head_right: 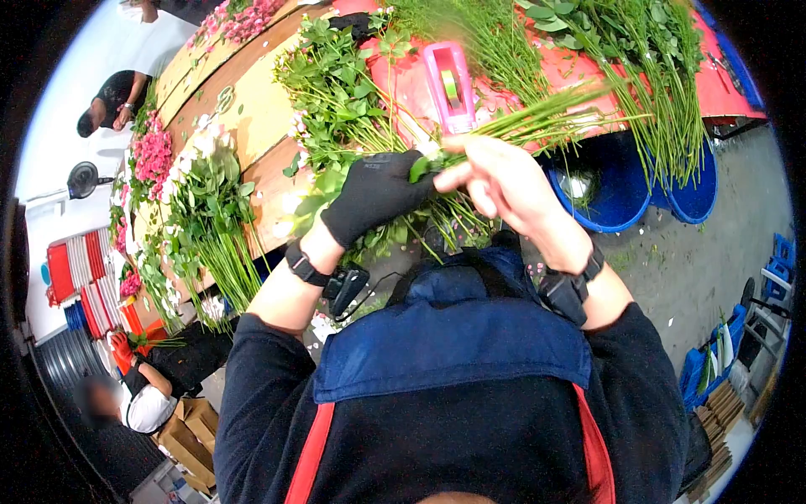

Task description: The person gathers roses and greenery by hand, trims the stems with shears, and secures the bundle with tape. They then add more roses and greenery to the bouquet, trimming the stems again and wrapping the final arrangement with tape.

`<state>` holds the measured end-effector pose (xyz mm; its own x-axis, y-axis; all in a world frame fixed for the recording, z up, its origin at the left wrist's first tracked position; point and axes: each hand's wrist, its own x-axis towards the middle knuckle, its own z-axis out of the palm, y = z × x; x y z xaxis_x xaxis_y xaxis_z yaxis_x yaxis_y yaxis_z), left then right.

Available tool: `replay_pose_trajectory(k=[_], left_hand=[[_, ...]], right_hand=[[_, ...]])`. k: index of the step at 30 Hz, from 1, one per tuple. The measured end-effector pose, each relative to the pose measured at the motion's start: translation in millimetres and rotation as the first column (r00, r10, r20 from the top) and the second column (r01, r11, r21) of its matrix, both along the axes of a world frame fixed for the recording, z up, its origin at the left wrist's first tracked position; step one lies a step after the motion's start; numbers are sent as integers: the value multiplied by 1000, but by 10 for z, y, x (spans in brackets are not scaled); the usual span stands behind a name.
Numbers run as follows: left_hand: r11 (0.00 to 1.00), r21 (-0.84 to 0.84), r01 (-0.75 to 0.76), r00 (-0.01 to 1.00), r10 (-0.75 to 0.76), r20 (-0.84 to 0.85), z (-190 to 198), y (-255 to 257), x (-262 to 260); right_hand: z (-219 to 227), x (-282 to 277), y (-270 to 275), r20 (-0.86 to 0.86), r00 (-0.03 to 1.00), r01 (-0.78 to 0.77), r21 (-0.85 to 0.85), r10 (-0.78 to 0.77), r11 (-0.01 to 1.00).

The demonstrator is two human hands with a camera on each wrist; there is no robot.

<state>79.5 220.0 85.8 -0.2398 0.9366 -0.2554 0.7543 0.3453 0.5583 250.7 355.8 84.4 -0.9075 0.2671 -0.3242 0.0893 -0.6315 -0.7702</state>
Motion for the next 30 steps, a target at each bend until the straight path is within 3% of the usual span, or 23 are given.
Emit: replay_pose_trajectory(k=[1, 2, 3, 5, 7, 8, 9, 10, 12, 14, 15, 17, 18, 19, 20, 21, 23, 25, 26, 27, 28, 30], left_hand=[[999, -28, -34, 993, 37, 110, 62, -8, -38], [984, -176, 23, 985, 8, 174, 111, 17, -94], [983, -175, 47, 960, 4, 281, 78, 9, -130], [980, -169, 103, 875, -9, 483, -103, -38, -180], [965, -178, 193, 799, -49, 599, -44, -3, -105], [954, -182, 237, 754, -63, 653, -14, 15, -67], [955, -148, 256, 719, -85, 690, 240, 70, 24], [953, -77, 292, 724, -168, 669, 215, 62, 53], [968, -127, 217, 653, -48, 756, 236, 146, 117], [970, -197, 145, 619, 67, 782, 201, 219, 91], [973, -188, 131, 750, 27, 660, 193, 264, 83], [980, -158, 120, 934, -58, 352, 198, 392, 97], [994, -65, 91, 988, -82, 134, 208, 439, 171], [995, 45, 90, 992, -86, -92, 207, 485, 259], [977, 176, 120, 977, -85, -197, 78, 549, 276], [986, 112, 120, 966, -89, -243, 44, 666, 267], [978, 142, 150, 927, -90, -364, 56, 878, 325], [965, 162, 206, 898, -121, -423, 159, 1115, 384], [948, 180, 263, 880, -159, -448, 163, 1232, 393], [930, 194, 314, 859, -191, -475, 161, 1356, 408], [902, 192, 386, 825, -244, -510, 203, 1498, 450], [838, 180, 516, 743, -332, -581, 358, 1862, 507]], right_hand=[[-18, 105, -6, 7, 998, -61, 225, 61, 973], [-10, 210, -22, 109, 982, -184, 336, 156, 924], [-24, 246, -90, 238, 959, -230, 355, 151, 906], [-482, 332, -148, 107, 993, -38, 726, -58, 687], [-485, 189, -143, 25, 988, 90, 713, -153, 696], [-354, 50, -157, -128, 984, 180, 716, -127, 674], [-436, -3, -62, -169, 985, 151, 831, -16, 535], [-517, -56, 34, -208, 974, 160, 912, 88, 378], [-604, 0, 4, -213, 977, 148, 636, -12, 757], [-503, 116, 30, -74, 994, 103, 869, -79, 483], [-400, 155, 26, 79, 991, -4, 828, -110, 560], [-397, 160, 80, 194, 977, -59, 664, -95, 746], [-498, 190, 107, 136, 983, 21, 590, -125, 807], [-556, 215, 71, 31, 973, 210, 292, -229, 933], [-457, 226, 120, 26, 973, 223, 149, -229, 963], [-362, 278, 212, 19, 972, 232, 9, -232, 973], [-331, 480, 414, 0, 992, 130, -44, -130, 991], [38, 718, 601, 132, 984, 76, 312, -122, 947], [122, 866, 742, -14, 974, 145, 804, -225, 577], [252, 980, 880, -182, 958, 184, 983, -220, -12], [479, 1067, 1023, -191, 943, 88, 934, -274, -347], [464, 1261, 1383, -96, 907, -135, 857, -411, -498]])
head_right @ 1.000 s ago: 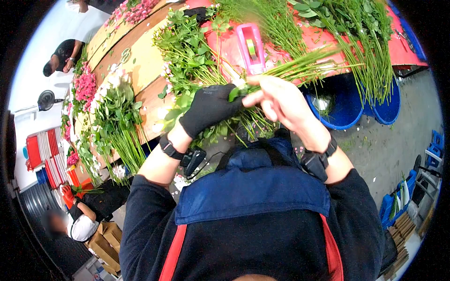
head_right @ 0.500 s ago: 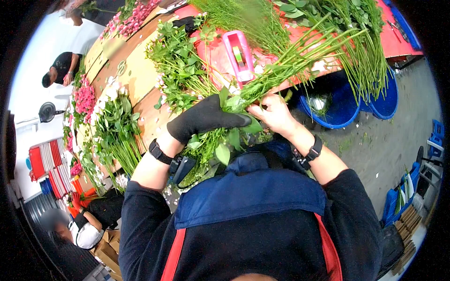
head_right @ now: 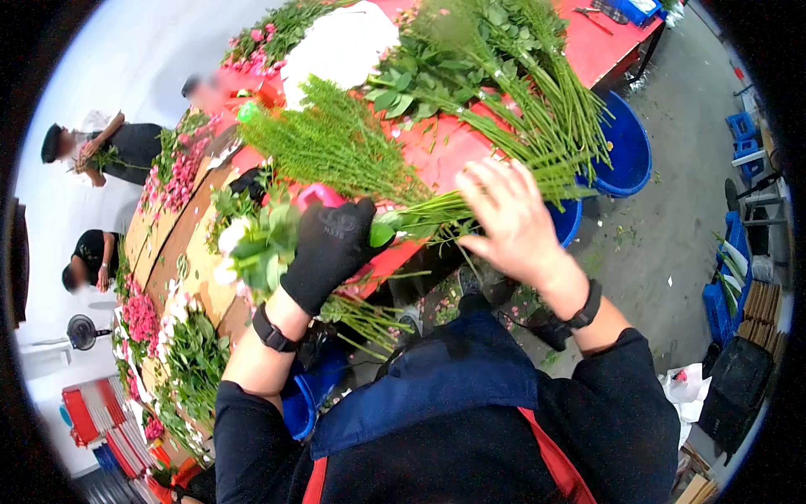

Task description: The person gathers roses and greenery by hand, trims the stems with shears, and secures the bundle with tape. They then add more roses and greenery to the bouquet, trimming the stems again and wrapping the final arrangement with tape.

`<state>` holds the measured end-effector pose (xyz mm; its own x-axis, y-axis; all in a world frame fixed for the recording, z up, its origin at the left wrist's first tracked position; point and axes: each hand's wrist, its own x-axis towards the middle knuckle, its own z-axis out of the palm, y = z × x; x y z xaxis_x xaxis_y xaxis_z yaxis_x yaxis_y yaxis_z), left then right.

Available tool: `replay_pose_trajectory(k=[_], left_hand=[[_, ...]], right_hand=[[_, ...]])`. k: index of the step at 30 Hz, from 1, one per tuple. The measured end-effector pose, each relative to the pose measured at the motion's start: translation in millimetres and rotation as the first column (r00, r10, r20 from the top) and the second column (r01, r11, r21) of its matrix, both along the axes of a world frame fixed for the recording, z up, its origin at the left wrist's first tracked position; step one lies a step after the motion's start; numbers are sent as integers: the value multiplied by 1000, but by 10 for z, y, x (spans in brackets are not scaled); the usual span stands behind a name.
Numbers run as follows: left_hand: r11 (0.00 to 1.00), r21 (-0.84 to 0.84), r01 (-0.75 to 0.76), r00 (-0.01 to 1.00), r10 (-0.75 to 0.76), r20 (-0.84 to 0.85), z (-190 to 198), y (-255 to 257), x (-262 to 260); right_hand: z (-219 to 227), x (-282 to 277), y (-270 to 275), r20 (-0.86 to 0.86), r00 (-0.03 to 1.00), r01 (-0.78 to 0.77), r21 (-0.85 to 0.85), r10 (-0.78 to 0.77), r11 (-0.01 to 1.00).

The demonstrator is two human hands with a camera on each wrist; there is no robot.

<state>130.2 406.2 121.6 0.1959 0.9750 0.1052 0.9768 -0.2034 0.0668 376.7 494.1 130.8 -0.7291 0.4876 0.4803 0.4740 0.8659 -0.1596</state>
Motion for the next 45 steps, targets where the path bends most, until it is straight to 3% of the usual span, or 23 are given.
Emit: replay_pose_trajectory(k=[1, 2, 3, 5, 7, 9, 12, 14, 15, 17, 19, 20, 21, 22, 23, 25, 28, 30, 33, 36, 38, 42, 45], left_hand=[[995, 80, 64, 995, -57, -82, 25, 221, 21], [1000, -3, 24, 992, -24, -126, 225, 481, 150], [991, 120, 56, 965, -23, -261, 343, 699, 254], [840, 514, 172, 974, -67, -216, 554, 1118, 369], [778, 624, 78, 995, -98, -2, 662, 1243, 486], [829, 558, -42, 929, -172, 327, 496, 1179, 524], [904, 380, -196, 818, -62, 571, -93, 854, 380], [904, -26, -427, 542, 278, 793, -522, 500, 347], [872, -124, -474, 412, 344, 844, -737, 335, 324], [777, -319, -543, 293, 531, 795, -885, 99, 349], [733, -452, -508, 110, 576, 810, -1212, -51, 351], [741, -437, -510, 117, 563, 818, -1264, -54, 381], [744, -405, -531, 162, 558, 814, -1363, -46, 395], [762, -328, -559, 288, 549, 784, -1372, 13, 420], [780, -247, -575, 410, 536, 738, -1371, 87, 422], [851, 18, -525, 671, 401, 624, -1424, 290, 304], [866, 190, -463, 857, 383, 346, -1434, 533, 179], [876, 87, -474, 871, 453, 189, -1541, 631, 78], [853, -118, -509, 848, 520, 102, -1769, 607, 7], [849, -74, -523, 834, 528, 162, -2045, 540, -6], [841, -83, -534, 821, 539, 189, -2106, 549, 7], [828, -80, -555, 822, 560, 105, -1887, 605, 52], [860, -39, -509, 747, 464, 477, -1102, 603, 288]], right_hand=[[-130, 126, 223, 63, 995, 71, 64, -75, 995], [-249, 277, 419, 69, 987, 150, -45, -147, 988], [-336, 421, 612, 86, 974, 220, -157, -209, 963], [-412, 571, 995, -73, 958, 274, -40, -276, 961], [-509, 648, 1341, -211, 882, 409, -98, -420, 907], [-613, 713, 1721, -99, 755, 609, -263, -649, 748], [-952, 823, 2426, -19, 723, 671, -223, -691, 707], [-1313, 948, 2921, -17, 796, 602, -84, -605, 794], [-1293, 836, 2907, 95, 742, 662, 55, -664, 748], [-1121, 496, 2660, -27, 838, 518, 358, -546, 777], [-1251, 105, 2379, -88, 981, 186, 143, -175, 972], [-1393, -169, 2103, -95, 989, 100, -125, -112, 987], [-1660, -398, 1811, -147, 983, 30, -442, -106, 896], [-1798, -607, 1584, -11, 999, 18, -723, -39, 690], [-1972, -806, 1413, -6, 993, -79, -757, 114, 649], [-1944, -1111, 1171, 325, 931, 192, -825, 167, 531], [-2139, -1194, 1087, 211, 978, 171, -806, 5, 566], [-2230, -1099, 1177, 36, 984, 140, -768, -176, 625], [-1960, -872, 1344, -11, 958, 8, -998, -286, 65], [-1145, -717, 1229, -166, 912, -45, -949, -374, 311], [-993, -390, 1285, -257, 913, -120, -911, -316, 394], [-607, -193, 1020, -320, 847, -242, -943, -425, 229], [-774, -279, 929, -343, 832, -336, -937, -437, 95]])
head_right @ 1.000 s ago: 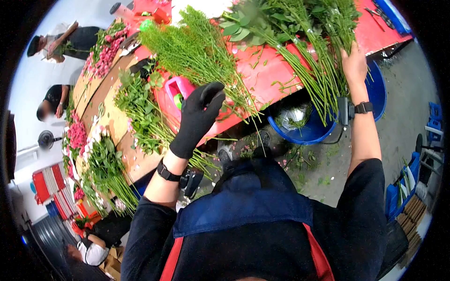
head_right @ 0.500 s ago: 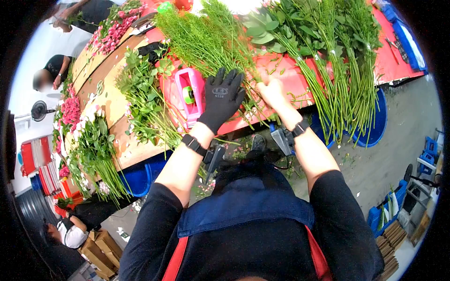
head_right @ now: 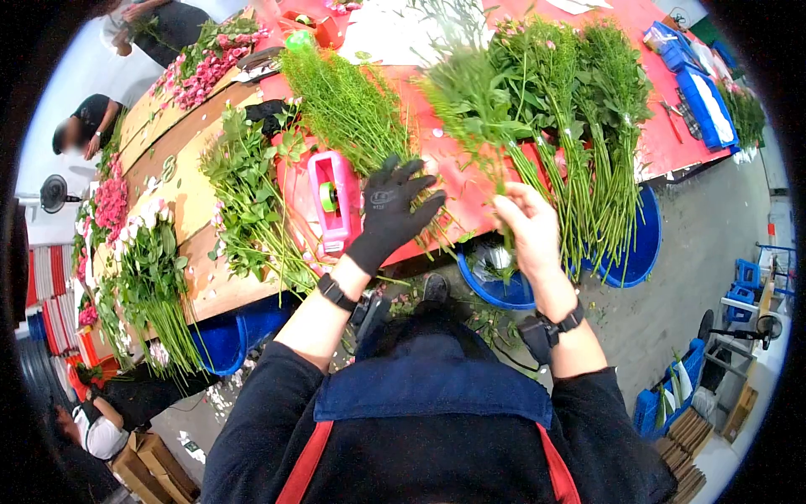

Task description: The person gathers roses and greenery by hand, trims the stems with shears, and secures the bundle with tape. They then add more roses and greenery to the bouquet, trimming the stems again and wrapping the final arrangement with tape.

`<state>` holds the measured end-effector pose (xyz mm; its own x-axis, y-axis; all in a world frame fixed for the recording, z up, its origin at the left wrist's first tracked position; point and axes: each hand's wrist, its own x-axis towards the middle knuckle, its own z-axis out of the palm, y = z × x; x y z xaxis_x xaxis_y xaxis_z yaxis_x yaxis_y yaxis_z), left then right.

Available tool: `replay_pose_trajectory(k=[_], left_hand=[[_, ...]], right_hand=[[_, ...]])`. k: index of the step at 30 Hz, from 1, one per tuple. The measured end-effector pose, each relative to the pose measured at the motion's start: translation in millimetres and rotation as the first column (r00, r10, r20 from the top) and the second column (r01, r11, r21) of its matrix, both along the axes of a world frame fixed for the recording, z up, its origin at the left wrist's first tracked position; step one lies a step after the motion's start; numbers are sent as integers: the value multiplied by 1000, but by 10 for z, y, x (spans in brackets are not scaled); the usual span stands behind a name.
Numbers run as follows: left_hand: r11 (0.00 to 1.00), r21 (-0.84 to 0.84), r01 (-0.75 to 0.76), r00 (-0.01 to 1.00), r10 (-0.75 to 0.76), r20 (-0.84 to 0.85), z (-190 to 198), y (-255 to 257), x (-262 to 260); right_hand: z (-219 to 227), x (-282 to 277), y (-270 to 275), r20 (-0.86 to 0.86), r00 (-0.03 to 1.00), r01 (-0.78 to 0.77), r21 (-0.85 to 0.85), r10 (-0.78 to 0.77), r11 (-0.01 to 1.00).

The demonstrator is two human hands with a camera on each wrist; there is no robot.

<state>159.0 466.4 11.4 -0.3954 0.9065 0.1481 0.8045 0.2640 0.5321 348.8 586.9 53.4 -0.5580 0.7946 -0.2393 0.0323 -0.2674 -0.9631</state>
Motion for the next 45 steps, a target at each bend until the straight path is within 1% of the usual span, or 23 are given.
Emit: replay_pose_trajectory(k=[1, 2, 4, 6, 8, 9, 10, 12, 15, 18, 20, 23, 26, 27, 29, 31, 34, 38, 39, 42, 43, 44, 45], left_hand=[[957, 281, 65, 948, -147, 283, -223, 56, 51], [981, 193, -35, 560, -141, 816, 143, 50, 190], [995, 60, -86, -16, -61, 998, 194, 88, 244], [991, 75, -106, 221, -50, 974, -85, 97, 113], [971, 6, -241, -18, -11, 1000, -174, 97, 19], [956, -21, -294, -55, 5, 998, -197, 63, 0], [952, 48, -304, -222, -120, 968, -212, -12, -37], [948, -23, -316, -324, -85, 942, -270, -82, -76], [956, -54, -289, -217, -11, 976, -422, -112, -54], [951, -128, -283, -44, 120, 992, -429, -70, 22], [954, -124, -273, -9, 126, 992, -405, -26, 67], [964, -109, -242, 70, 130, 989, -380, -2, 49], [953, -94, -287, -42, 85, 995, -255, -40, -35], [940, -123, -319, -52, 112, 992, -211, -50, -81], [921, -123, -369, -23, 123, 992, -153, -43, -188], [910, -109, -400, -12, 114, 993, -40, 5, -346], [900, -29, -435, 92, 76, 993, 50, 187, -622], [906, 29, -423, -8, -36, 999, 145, 340, -770], [944, 114, -311, 279, -24, 960, 159, 326, -737], [934, 3, -357, 60, 20, 998, 174, 412, -525], [932, 32, -360, 44, -17, 999, 77, 450, -407], [955, 123, -270, 168, -79, 983, 65, 425, -221], [963, 50, -265, 87, -28, 996, -1, 448, 15]], right_hand=[[-19, -129, -69, -85, 996, 18, -35, -21, 999], [-63, -238, -115, -167, 985, 32, -75, -44, 997], [-227, -349, -120, -202, 978, -90, -195, 50, 977], [-283, -441, -165, -120, 992, -43, -116, 29, 992], [-367, -489, -142, -198, 979, 19, -184, -56, 983], [-383, -489, -117, -170, 983, 40, -191, -73, 981], [-462, -468, -72, -108, 992, 40, -168, -59, 985], [-668, -363, 53, -146, 988, -88, -244, 53, 966], [-629, -316, -20, -31, 976, -209, -383, 214, 900], [-481, -457, -297, 163, 953, -206, -264, 254, 942], [-613, -449, -331, 165, 943, -252, -206, 288, 945], [-573, -402, -282, 167, 967, -170, -147, 194, 974], [-510, -311, -181, 105, 994, -11, -52, 16, 999], [-530, -216, -95, 109, 994, -15, 20, 12, 1000], [-365, -85, -27, 128, 991, 14, 86, -25, 996], [-201, 73, -27, 41, 995, 86, 121, -91, 989], [-182, 370, -4, -27, 995, 99, 196, -96, 976], [-253, 650, 70, -31, 985, 170, 210, -167, 963], [-234, 730, 89, -89, 983, 177, 215, -161, 960], [-156, 944, 140, -164, 967, 227, 206, -195, 952], [-137, 1008, 150, -160, 960, 259, 208, -228, 943], [-73, 1034, 134, -139, 952, 297, 217, -272, 930], [-49, 1070, 133, -137, 946, 320, 240, -294, 917]])
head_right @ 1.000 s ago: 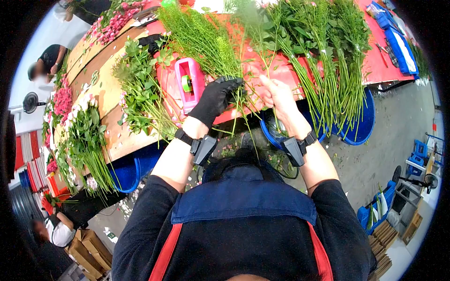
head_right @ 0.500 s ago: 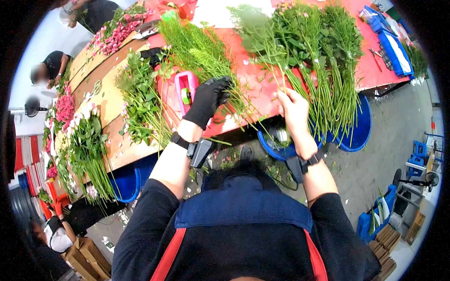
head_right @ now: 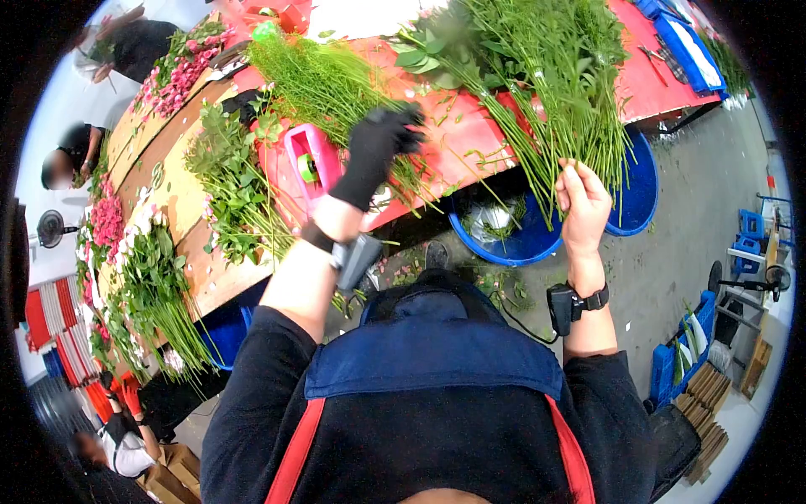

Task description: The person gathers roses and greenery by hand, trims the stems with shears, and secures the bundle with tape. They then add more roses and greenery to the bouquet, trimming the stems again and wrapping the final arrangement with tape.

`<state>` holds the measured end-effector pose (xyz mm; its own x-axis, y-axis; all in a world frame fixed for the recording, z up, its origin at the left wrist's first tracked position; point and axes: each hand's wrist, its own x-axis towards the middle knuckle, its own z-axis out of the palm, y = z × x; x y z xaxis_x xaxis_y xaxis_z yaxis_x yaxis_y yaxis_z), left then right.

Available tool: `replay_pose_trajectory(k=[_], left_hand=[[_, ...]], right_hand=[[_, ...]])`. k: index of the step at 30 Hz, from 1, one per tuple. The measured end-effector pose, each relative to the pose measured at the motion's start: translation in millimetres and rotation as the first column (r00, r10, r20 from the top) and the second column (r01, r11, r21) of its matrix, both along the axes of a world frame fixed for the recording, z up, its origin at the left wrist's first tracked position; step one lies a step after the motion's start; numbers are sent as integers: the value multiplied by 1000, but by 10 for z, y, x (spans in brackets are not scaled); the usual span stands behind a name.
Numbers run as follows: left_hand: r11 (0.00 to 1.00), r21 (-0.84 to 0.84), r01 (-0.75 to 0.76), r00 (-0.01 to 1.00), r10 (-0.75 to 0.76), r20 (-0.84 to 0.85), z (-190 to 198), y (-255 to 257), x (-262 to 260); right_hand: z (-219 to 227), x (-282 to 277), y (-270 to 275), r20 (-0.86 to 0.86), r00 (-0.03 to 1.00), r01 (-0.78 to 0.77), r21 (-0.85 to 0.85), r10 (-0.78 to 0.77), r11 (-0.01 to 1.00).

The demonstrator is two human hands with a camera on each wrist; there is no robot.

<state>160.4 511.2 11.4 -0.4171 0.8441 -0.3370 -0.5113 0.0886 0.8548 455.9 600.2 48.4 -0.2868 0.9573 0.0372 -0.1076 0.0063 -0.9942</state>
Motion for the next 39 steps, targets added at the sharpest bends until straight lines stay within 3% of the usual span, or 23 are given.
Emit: replay_pose_trajectory(k=[1, 3, 4, 5, 7, 9, 11, 13, 15, 16, 18, 21, 23, 24, 25, 27, 31, 33, 34, 36, 37, 38, 39], left_hand=[[991, 115, 76, 965, -44, -259, -222, -38, 290], [914, -351, 206, 753, -376, -539, 41, -127, 797], [923, -268, 278, 768, -381, -515, -123, -227, 969], [832, -204, 516, 652, -536, -536, -333, -210, 995], [616, -417, 669, 469, -784, -406, -188, -166, 901], [799, -254, 545, 670, -598, -440, 34, -209, 769], [896, 154, 416, 909, -406, -91, 135, -201, 554], [921, 328, 209, 951, -270, 149, 365, -277, 316], [894, 449, -8, 892, -196, 406, 506, -361, 114], [900, 436, -14, 855, -216, 472, 395, -417, -37], [906, 418, 67, 973, -153, 175, 258, -612, -149], [914, 397, 86, 996, -66, -66, 347, -1067, -158], [858, 513, -24, 996, -22, 83, 168, -1307, -95], [971, 232, -66, 990, 34, 136, 373, -1417, -80], [964, 249, -91, 970, 30, 242, 376, -1552, -63], [926, 321, -199, 903, 45, 428, 380, -1832, -41], [944, 226, -241, 913, 141, 383, 404, -2774, -227], [943, 237, -234, 912, 128, 389, 344, -3220, -376], [908, 274, -316, 872, 164, 461, -54, -3448, -419], [859, 279, -430, 820, 241, 520, -23, -3847, -579], [828, 234, -510, 731, 273, 626, 76, -4054, -666], [812, 203, -546, 715, 326, 619, 54, -4238, -748], [795, 174, -581, 698, 377, 608, 23, -4406, -836]], right_hand=[[14, 34, 11, 6, 1000, 23, 23, -23, 999], [3, 99, 17, 12, 999, 29, -1, -29, 1000], [2, 116, 18, 19, 999, 27, -18, -26, 999], [10, 120, 39, 23, 999, 24, -27, -23, 999], [8, 112, 2, 55, 999, 1, -23, 1, 1000], [-51, 111, -64, 102, 993, -50, -28, 53, 998], [-100, 53, -216, 239, 963, -123, -6, 121, 992], [-94, -49, -402, 350, 907, -251, 9, 232, 968], [-271, -137, -545, 443, 847, -422, 229, 292, 877], [-328, -178, -607, 505, 798, -512, 280, 329, 812], [-384, -278, -743, 573, 713, -630, 270, 404, 728], [-542, -476, -921, 574, 688, -674, 279, 444, 684], [-477, -695, -1082, 434, 626, -722, 6, 649, 692], [-446, -842, -1204, 470, 572, -737, -66, 672, 673], [-132, -1083, -1350, 580, 459, -787, -86, 673, 611], [-209, -1288, -1641, 708, 290, -915, 8, 644, 403], [-95, -1711, -2267, 708, 35, -973, -137, 705, 187], [-129, -1912, -2481, 633, -110, -990, -139, 766, -27], [-140, -2041, -2569, 597, -184, -983, -132, 781, -130], [-36, -2391, -2667, 453, -136, -980, -194, 881, -51], [-176, -2585, -2685, 405, 40, -970, -204, 913, 133], [-304, -2858, -2726, 593, 301, -923, -15, 747, 384], [-387, -3156, -2719, 551, 395, -804, -178, 735, 567]])
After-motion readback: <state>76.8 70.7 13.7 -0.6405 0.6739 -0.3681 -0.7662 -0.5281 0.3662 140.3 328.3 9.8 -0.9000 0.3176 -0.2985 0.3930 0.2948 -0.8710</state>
